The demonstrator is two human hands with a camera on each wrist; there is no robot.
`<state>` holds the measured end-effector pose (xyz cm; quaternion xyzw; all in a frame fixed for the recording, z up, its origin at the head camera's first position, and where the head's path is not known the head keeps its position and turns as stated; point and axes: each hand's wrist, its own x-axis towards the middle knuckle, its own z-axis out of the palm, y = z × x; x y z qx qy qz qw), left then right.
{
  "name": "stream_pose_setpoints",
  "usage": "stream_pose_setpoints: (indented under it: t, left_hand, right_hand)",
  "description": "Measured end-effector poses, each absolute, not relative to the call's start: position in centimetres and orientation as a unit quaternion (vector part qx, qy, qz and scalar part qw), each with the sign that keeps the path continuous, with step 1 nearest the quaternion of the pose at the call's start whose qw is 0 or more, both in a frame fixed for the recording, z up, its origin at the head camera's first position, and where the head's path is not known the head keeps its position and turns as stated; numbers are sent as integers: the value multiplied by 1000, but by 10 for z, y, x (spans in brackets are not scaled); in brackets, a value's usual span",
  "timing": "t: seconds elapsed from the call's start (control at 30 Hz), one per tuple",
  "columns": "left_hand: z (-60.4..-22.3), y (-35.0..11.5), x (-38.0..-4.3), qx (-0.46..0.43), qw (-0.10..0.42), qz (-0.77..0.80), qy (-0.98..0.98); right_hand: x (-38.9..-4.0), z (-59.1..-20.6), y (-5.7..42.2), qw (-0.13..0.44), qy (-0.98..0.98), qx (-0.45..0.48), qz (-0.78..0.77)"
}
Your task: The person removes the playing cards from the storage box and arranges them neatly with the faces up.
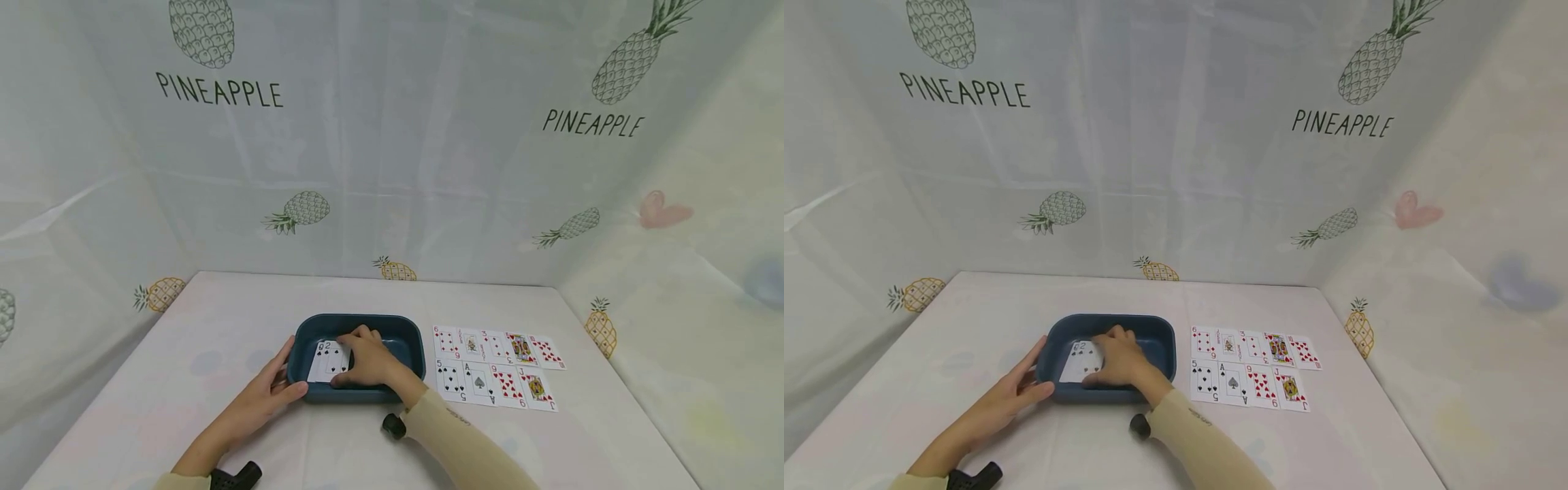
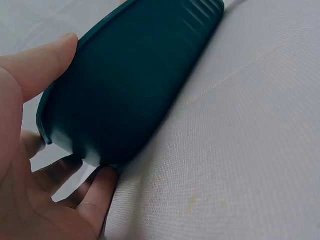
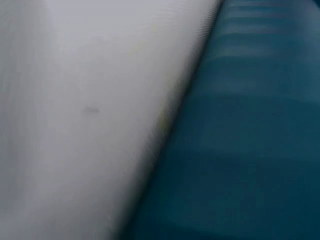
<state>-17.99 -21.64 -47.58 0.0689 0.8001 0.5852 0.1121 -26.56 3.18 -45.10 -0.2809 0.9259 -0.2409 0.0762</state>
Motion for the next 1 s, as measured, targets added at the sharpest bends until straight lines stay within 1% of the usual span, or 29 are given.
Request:
stream_pose_setpoints:
  t: [0.43, 0.63, 1.0]
  left_hand:
    - [-476, -215, -180, 58, 107, 577, 808]
    - [-477, -215, -181, 53, 99, 568, 815]
    - [-478, -214, -179, 49, 102, 571, 813]
  right_hand:
    - [-265, -434, 58, 59, 920, -306, -239]
    - [-263, -417, 72, 59, 913, -321, -244]
    - [-259, -389, 118, 59, 898, -329, -286]
